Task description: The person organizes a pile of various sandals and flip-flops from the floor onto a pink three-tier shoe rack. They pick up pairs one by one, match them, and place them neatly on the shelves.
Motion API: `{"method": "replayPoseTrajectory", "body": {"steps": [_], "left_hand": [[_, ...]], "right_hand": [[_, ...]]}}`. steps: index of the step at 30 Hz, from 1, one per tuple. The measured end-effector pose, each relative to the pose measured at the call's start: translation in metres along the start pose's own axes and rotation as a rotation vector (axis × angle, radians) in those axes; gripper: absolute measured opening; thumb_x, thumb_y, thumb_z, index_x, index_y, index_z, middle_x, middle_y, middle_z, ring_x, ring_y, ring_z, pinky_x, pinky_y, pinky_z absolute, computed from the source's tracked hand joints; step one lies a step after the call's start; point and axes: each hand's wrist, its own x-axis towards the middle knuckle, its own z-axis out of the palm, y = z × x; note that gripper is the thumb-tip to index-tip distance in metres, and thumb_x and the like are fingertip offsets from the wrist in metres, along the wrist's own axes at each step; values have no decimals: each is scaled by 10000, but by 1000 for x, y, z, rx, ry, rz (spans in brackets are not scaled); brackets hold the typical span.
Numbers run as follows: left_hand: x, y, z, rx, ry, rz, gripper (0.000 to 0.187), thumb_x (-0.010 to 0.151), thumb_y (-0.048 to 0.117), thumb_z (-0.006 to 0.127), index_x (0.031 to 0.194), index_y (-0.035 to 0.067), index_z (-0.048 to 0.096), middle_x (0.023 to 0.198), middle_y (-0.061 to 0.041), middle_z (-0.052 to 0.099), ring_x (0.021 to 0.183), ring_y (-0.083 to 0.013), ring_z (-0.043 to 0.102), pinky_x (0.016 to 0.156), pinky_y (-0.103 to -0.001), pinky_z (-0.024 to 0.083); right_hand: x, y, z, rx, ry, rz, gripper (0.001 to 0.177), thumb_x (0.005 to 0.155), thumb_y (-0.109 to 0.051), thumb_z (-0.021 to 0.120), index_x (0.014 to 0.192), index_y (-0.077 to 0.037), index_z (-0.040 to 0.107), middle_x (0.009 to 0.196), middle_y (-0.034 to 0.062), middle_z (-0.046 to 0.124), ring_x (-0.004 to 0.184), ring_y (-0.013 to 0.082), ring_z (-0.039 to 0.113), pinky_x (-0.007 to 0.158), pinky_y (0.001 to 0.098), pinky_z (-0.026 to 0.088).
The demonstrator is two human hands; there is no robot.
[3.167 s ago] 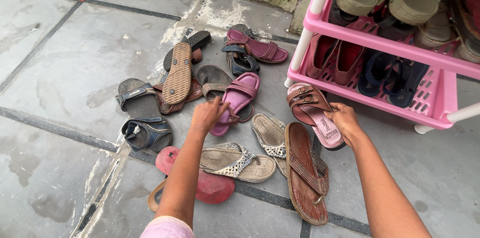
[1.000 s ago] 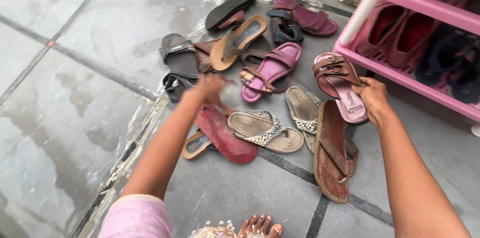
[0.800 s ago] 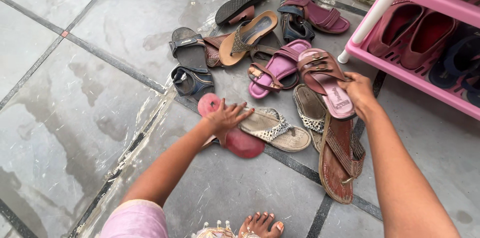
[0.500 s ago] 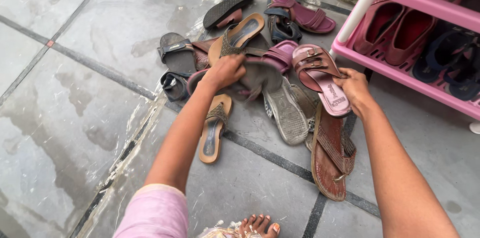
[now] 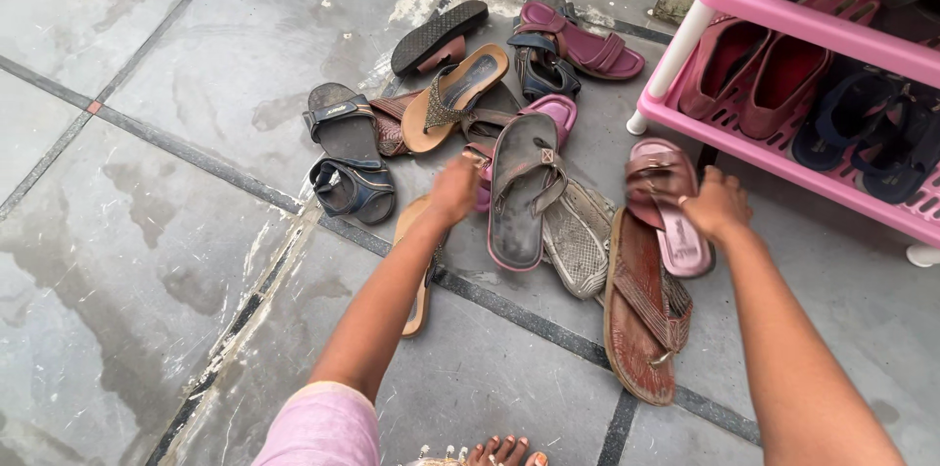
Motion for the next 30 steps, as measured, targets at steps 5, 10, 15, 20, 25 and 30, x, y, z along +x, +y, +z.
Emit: {"method": "replayPoseTrajectory", "body": {"steps": [5, 10, 15, 20, 25, 30], "left_hand": [[-35, -19, -85, 426, -572, -529, 735, 842, 698, 706, 1313, 140, 621, 1383, -118, 597, 1281, -327, 579, 1008, -524, 468], [-70, -50, -70, 199, -909, -452, 964, 503, 643, 908, 1169, -13, 674, 1152, -176, 764, 1039, -303, 767, 877, -424, 616], [16, -42, -122, 184, -526, -178, 640, 738, 580, 838, 1073, 37, 778, 1066, -171, 748, 953, -281, 714, 844, -392, 561], [93, 52, -186, -224, -121, -103, 364, 865, 282, 695, 1096, 7, 755, 885, -156, 765, 794, -220, 737, 725, -393, 559], [110, 146, -149, -888, -288, -59, 500, 838, 220, 723, 1294, 103, 553, 1086, -90, 720, 924, -153, 710, 756, -330, 532], [136, 73, -91, -463, 92, 33, 549, 843, 117, 728, 1368, 96, 568, 1274, -163, 663, 1138, -331, 655, 968, -458, 523]], "right_hand": [[9, -29, 21, -51, -33, -212, 863, 859, -325, 737, 1578, -97, 318, 1623, 188, 351, 1508, 364, 309, 1232, 475, 259], [-1, -56, 23, 31, -75, -346, 881, 890, -395, 707, 1603, -79, 296, 1552, 235, 403, 1478, 400, 336, 1214, 504, 259], [-36, -102, -11, 272, -150, -417, 994, 866, -559, 726, 1589, -53, 269, 1515, 227, 445, 1424, 349, 415, 1159, 478, 358], [-69, -155, -32, 673, -520, -337, 1080, 807, -632, 674, 1606, -128, 152, 1437, 145, 525, 1304, 240, 549, 1026, 405, 477], [-68, -163, -22, 845, -373, -324, 804, 829, -303, 745, 1512, -36, 416, 1299, 140, 665, 1140, 209, 670, 963, 347, 542], [-50, -113, -24, 936, -173, -188, 638, 847, -124, 699, 1450, -37, 509, 1225, 91, 698, 1064, 162, 679, 922, 292, 537]]}}
